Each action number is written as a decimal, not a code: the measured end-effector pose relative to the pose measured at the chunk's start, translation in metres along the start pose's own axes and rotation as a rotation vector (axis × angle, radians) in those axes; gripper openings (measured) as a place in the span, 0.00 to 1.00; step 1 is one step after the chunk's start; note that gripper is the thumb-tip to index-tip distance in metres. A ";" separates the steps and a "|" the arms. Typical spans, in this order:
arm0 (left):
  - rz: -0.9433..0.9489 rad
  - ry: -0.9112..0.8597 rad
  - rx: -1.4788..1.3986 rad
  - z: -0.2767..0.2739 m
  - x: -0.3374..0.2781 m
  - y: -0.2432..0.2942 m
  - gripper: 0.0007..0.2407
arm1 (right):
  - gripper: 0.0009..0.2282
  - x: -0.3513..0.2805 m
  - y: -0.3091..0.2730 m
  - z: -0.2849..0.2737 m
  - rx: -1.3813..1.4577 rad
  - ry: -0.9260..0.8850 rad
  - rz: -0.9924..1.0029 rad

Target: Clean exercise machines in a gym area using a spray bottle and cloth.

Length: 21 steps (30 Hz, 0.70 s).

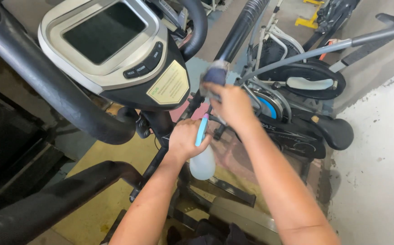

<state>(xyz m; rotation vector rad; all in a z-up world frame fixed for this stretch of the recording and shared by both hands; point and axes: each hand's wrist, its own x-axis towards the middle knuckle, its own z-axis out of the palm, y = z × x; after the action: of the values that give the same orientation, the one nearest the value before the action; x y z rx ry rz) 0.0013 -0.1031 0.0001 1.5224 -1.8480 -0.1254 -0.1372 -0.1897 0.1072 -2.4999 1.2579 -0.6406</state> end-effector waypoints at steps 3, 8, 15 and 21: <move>0.028 0.015 0.001 -0.006 0.000 0.002 0.10 | 0.20 0.006 -0.016 -0.025 -0.064 0.088 0.064; -0.026 0.008 -0.009 0.001 -0.001 -0.003 0.10 | 0.16 0.048 -0.002 -0.005 -0.158 0.558 -0.414; 0.013 0.044 -0.044 0.002 0.001 -0.007 0.09 | 0.05 0.058 0.012 0.041 -0.434 0.334 -0.622; 0.033 0.081 0.012 0.002 0.000 -0.007 0.09 | 0.10 0.062 0.076 0.121 -0.596 -0.025 -0.817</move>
<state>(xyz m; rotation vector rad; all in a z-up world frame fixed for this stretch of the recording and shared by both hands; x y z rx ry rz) 0.0055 -0.1055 -0.0048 1.4828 -1.8125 -0.0364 -0.0966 -0.2790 -0.0132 -3.5205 0.3784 -0.4072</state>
